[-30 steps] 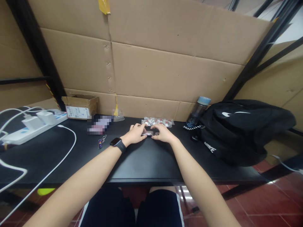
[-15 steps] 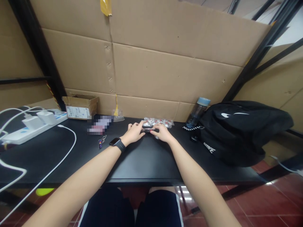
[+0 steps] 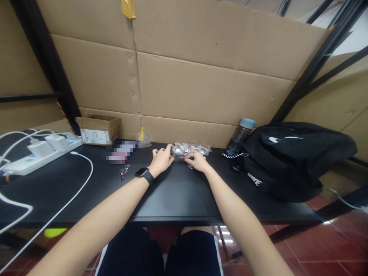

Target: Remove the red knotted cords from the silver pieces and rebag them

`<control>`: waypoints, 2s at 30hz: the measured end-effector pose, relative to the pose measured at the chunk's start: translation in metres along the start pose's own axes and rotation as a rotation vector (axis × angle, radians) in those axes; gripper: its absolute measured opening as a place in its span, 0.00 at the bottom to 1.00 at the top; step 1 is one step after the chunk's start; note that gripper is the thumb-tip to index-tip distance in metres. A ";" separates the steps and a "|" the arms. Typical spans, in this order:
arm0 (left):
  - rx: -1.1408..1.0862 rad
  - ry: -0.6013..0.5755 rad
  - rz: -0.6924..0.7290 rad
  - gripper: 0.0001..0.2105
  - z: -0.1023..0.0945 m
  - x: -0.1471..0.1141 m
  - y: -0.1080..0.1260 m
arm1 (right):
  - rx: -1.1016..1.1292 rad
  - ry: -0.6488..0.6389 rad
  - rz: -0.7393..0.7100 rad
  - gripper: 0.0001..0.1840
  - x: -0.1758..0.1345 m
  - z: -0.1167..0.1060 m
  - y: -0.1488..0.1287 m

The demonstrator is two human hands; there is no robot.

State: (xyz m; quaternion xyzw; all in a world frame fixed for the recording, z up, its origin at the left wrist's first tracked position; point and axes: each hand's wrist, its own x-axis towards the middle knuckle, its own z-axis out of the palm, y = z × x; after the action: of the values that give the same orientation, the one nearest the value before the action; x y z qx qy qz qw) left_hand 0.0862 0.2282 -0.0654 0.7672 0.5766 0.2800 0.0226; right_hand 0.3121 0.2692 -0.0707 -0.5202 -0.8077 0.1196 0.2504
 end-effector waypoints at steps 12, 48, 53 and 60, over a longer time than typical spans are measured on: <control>-0.032 0.010 -0.021 0.06 0.006 0.001 -0.006 | -0.048 0.040 0.125 0.09 -0.002 0.004 -0.010; 0.115 0.051 0.055 0.14 -0.015 -0.004 0.005 | -0.127 -0.106 -0.191 0.11 -0.011 0.000 -0.023; 0.131 0.052 0.015 0.13 -0.016 -0.003 0.000 | -0.216 -0.095 -0.173 0.12 -0.012 0.001 -0.025; 0.121 0.107 0.063 0.11 -0.018 0.000 -0.001 | -0.241 -0.113 -0.136 0.17 -0.012 0.000 -0.021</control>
State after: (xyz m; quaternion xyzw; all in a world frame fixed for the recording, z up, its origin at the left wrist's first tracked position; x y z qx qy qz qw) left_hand 0.0774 0.2228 -0.0507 0.7687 0.5686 0.2860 -0.0632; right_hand 0.2997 0.2491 -0.0641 -0.4832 -0.8623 0.0337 0.1480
